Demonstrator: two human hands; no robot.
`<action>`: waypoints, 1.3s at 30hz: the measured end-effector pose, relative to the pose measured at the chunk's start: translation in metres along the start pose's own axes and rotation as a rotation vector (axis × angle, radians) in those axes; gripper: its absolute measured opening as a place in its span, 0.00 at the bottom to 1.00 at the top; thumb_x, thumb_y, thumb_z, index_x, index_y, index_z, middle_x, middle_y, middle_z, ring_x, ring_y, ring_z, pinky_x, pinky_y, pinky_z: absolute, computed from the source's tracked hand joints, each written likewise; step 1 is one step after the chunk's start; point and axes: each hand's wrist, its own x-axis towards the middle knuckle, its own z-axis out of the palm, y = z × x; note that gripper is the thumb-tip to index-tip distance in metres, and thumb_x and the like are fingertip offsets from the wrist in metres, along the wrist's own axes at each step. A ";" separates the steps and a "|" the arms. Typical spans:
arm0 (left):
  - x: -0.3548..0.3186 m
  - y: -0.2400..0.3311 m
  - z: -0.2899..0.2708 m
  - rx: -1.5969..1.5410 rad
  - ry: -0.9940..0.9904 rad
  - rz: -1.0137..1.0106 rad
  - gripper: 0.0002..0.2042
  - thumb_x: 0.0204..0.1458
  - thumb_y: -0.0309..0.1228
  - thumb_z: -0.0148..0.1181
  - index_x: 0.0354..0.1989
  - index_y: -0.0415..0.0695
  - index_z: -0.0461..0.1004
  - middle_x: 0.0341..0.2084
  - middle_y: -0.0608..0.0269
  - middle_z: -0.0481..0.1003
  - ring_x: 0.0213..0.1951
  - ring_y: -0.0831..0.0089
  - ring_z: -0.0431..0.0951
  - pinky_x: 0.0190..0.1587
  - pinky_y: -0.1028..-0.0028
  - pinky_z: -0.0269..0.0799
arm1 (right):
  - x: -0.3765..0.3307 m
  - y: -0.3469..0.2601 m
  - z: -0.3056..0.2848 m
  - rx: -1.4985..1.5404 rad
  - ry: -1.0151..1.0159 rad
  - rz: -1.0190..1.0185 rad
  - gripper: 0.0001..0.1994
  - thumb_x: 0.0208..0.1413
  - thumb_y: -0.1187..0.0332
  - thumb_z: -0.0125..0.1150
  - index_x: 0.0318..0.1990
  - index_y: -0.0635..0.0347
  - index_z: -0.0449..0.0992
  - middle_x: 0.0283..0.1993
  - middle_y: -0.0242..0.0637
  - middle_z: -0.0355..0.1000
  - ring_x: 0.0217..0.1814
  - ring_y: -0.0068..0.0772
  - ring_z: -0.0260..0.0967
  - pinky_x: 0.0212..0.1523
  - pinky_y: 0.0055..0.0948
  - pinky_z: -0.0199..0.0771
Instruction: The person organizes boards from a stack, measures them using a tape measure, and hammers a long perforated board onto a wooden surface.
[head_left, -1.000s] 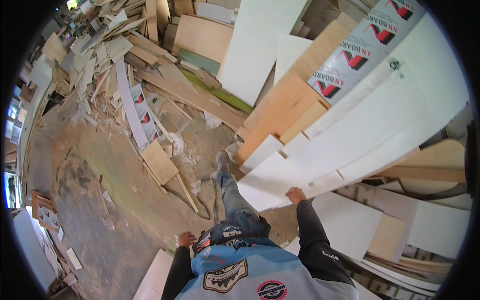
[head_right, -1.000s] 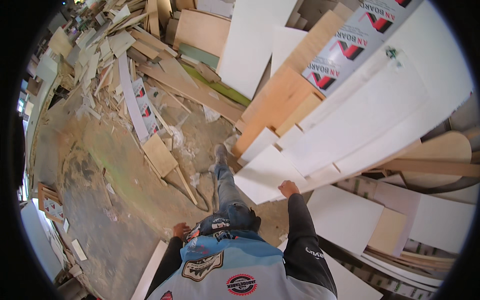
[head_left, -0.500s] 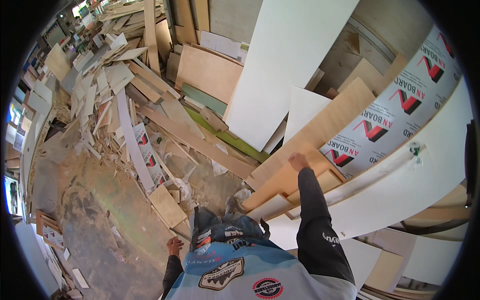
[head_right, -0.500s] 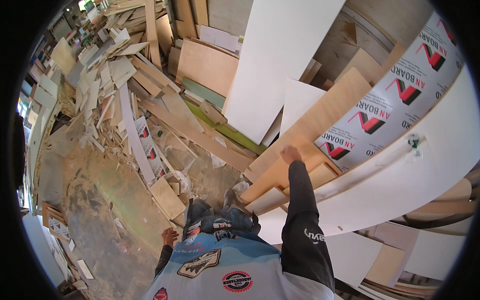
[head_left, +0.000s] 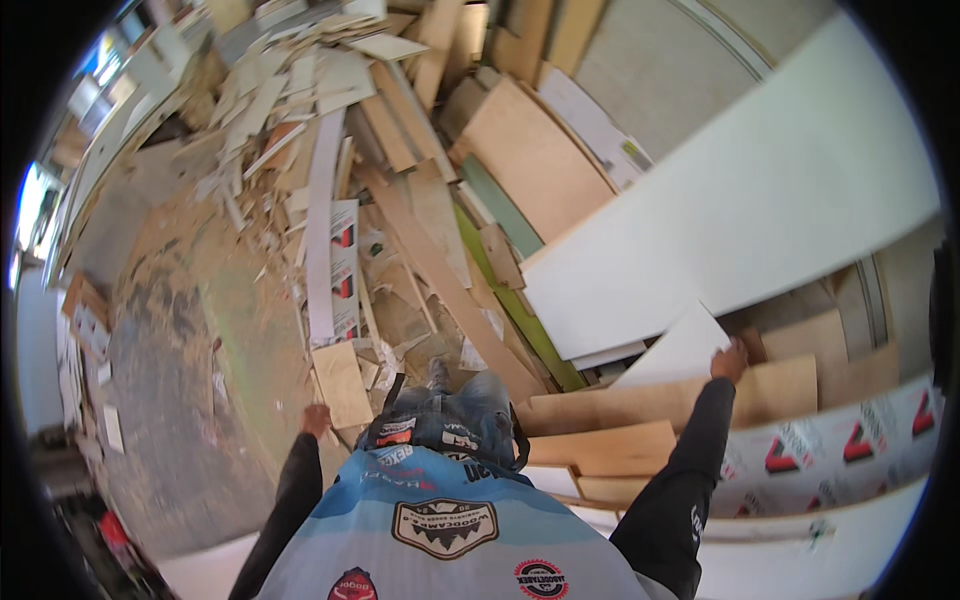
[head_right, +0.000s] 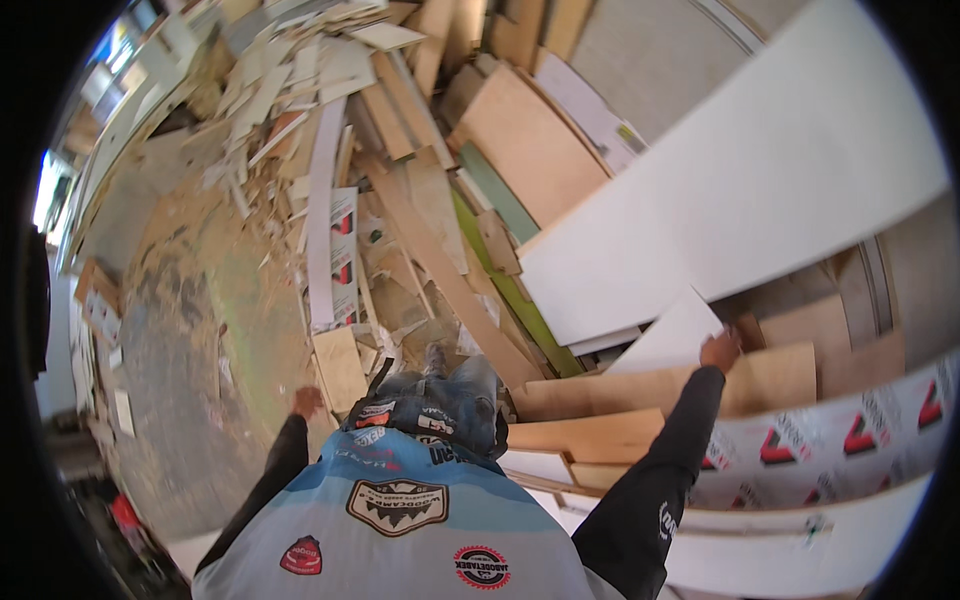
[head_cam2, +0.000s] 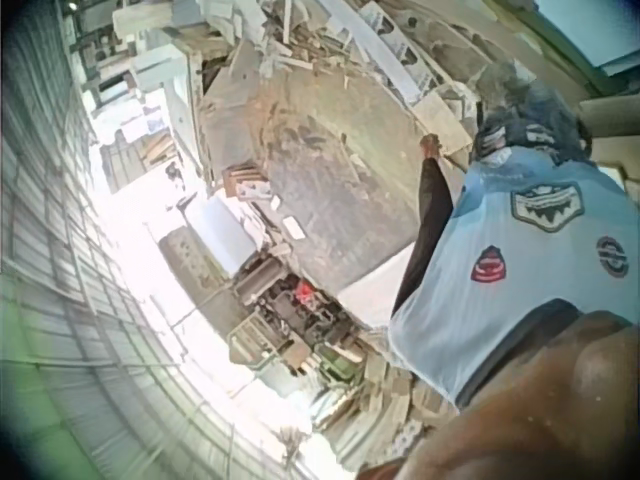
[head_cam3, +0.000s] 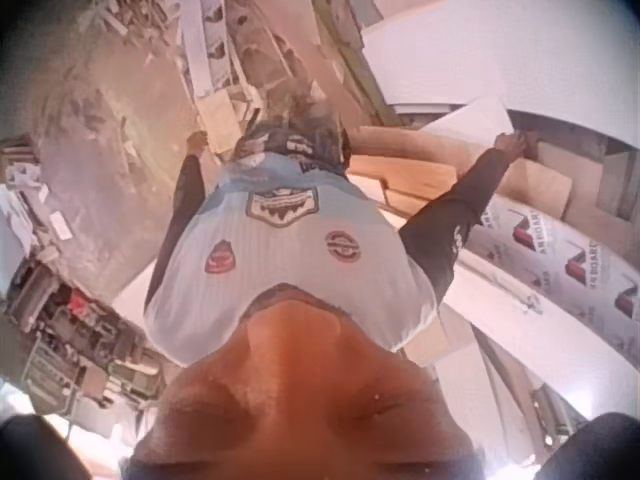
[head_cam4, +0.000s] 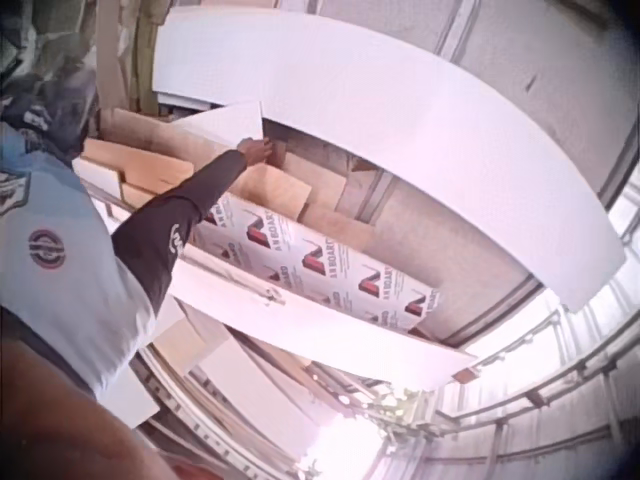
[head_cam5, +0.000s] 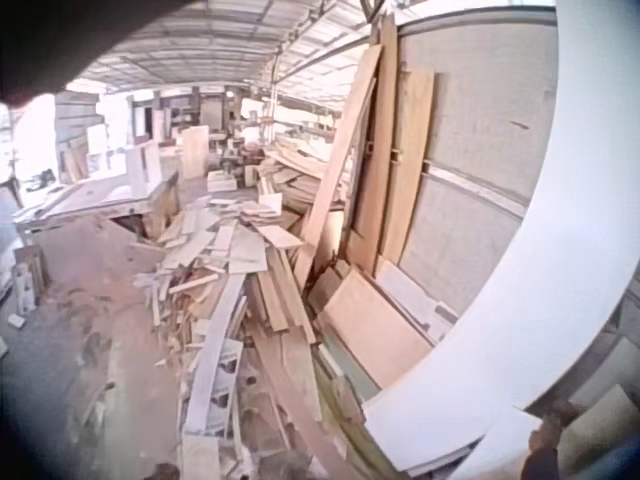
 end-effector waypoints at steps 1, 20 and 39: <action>0.005 0.022 -0.011 -0.587 0.105 -0.050 0.10 0.51 0.34 0.59 0.37 0.42 0.77 0.29 0.63 0.78 0.33 0.66 0.78 0.33 0.65 0.73 | 0.004 0.013 -0.003 -0.086 -0.014 0.004 0.29 0.53 0.63 0.61 0.63 0.56 0.64 0.69 0.43 0.58 0.71 0.46 0.52 0.68 0.45 0.55; -0.078 0.045 0.134 -1.291 -0.200 -0.807 0.06 0.49 0.26 0.63 0.31 0.36 0.77 0.18 0.56 0.75 0.18 0.64 0.75 0.21 0.62 0.74 | 0.005 -0.025 -0.013 0.110 0.020 -0.124 0.13 0.54 0.64 0.64 0.36 0.68 0.74 0.35 0.56 0.73 0.41 0.60 0.70 0.42 0.51 0.68; 0.069 0.153 -0.096 -0.809 0.250 -0.101 0.17 0.59 0.43 0.53 0.51 0.45 0.72 0.34 0.61 0.79 0.31 0.69 0.80 0.30 0.71 0.74 | 0.150 -0.350 -0.282 0.427 0.537 -0.698 0.15 0.56 0.54 0.58 0.35 0.56 0.77 0.30 0.44 0.75 0.33 0.48 0.74 0.35 0.44 0.73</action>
